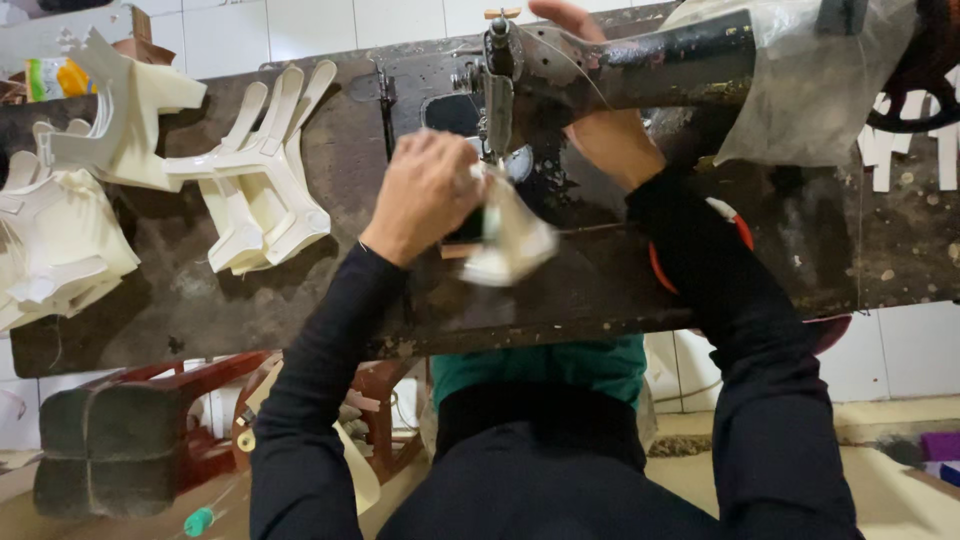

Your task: The person sews white shoe upper components together using an industrial sewing machine, guiding the fabric pieces under the needle with both hands. They trim threads with scissors, set finished pieces on the table with a pile of completed uppers, and pick up new pieces to continue stitching.

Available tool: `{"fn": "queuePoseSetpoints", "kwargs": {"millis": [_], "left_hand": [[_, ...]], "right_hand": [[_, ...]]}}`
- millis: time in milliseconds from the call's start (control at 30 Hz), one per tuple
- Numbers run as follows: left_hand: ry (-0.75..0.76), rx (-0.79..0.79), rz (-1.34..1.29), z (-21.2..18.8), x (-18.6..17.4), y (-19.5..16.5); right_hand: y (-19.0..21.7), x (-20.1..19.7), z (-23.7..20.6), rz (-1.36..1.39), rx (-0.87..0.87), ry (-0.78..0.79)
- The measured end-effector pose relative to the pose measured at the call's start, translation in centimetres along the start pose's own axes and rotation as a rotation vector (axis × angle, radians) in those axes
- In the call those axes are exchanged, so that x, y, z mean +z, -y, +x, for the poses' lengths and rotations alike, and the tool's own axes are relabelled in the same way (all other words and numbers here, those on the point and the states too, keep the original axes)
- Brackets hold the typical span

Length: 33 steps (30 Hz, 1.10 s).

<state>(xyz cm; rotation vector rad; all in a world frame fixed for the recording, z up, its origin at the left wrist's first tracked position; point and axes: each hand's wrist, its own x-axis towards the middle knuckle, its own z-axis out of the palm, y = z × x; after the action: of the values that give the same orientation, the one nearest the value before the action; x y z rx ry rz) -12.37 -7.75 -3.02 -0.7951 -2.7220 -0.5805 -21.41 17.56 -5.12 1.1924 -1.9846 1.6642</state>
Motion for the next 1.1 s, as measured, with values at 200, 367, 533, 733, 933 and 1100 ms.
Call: {"fn": "queuePoseSetpoints", "kwargs": {"millis": [200, 367, 533, 733, 933, 1100], "left_hand": [[-0.176, 0.117, -0.109, -2.0, -0.3, -1.9], [-0.188, 0.123, -0.162, -2.0, -0.8, -1.4], [-0.168, 0.099, -0.160, -2.1, -0.3, -1.5], [-0.210, 0.094, -0.141, -1.8, 0.7, -1.8], [-0.225, 0.104, -0.126, -1.6, 1.3, -1.4], [-0.216, 0.090, -0.131, -1.5, 2.0, -1.0]], "right_hand": [[-0.1, 0.3, 0.3, 0.837, 0.340, -0.030], [-1.2, -0.6, -2.2, -0.625, 0.198, 0.181], [-2.3, -0.4, -3.9, -0.107, 0.544, 0.083], [-2.9, -0.4, -3.8, -0.460, 0.195, 0.202], [-1.8, -0.1, -3.7, -0.081, 0.490, 0.100], [-0.9, 0.3, -3.0, -0.088, 0.360, 0.050]]}}
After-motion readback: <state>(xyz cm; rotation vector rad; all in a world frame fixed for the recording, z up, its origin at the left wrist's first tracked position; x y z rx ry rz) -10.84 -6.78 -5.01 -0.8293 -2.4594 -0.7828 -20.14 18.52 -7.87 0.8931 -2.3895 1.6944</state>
